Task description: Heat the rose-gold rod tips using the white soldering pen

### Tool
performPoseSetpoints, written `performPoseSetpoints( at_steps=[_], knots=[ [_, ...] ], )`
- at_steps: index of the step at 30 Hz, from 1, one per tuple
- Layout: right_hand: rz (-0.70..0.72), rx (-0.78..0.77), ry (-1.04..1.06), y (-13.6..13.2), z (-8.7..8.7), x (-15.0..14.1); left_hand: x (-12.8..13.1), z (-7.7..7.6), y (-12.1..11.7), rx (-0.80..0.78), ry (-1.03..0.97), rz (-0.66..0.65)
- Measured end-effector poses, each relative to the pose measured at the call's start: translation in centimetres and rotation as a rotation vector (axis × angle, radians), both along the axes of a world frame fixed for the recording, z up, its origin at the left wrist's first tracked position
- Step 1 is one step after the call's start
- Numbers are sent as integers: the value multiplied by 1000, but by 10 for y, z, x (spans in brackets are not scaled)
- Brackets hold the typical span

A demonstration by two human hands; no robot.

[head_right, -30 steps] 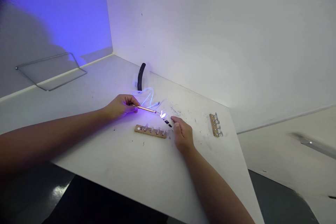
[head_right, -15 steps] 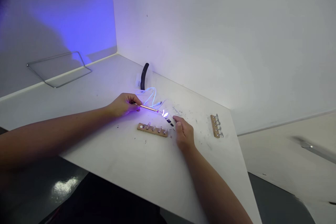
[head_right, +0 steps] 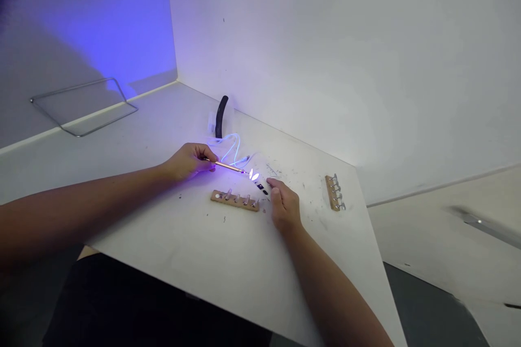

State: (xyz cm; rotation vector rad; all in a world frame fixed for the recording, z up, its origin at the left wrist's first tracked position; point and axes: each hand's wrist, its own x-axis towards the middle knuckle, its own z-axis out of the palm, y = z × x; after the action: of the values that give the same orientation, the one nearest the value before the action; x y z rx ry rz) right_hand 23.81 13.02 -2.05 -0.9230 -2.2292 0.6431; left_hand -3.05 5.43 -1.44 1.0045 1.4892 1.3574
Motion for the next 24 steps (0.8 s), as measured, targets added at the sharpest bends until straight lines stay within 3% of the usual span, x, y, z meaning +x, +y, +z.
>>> performPoseSetpoints(
  at_steps=[24],
  knots=[
    [19,-24,30,2,-1,0,0,-2,2,18,-38,23]
  ],
)
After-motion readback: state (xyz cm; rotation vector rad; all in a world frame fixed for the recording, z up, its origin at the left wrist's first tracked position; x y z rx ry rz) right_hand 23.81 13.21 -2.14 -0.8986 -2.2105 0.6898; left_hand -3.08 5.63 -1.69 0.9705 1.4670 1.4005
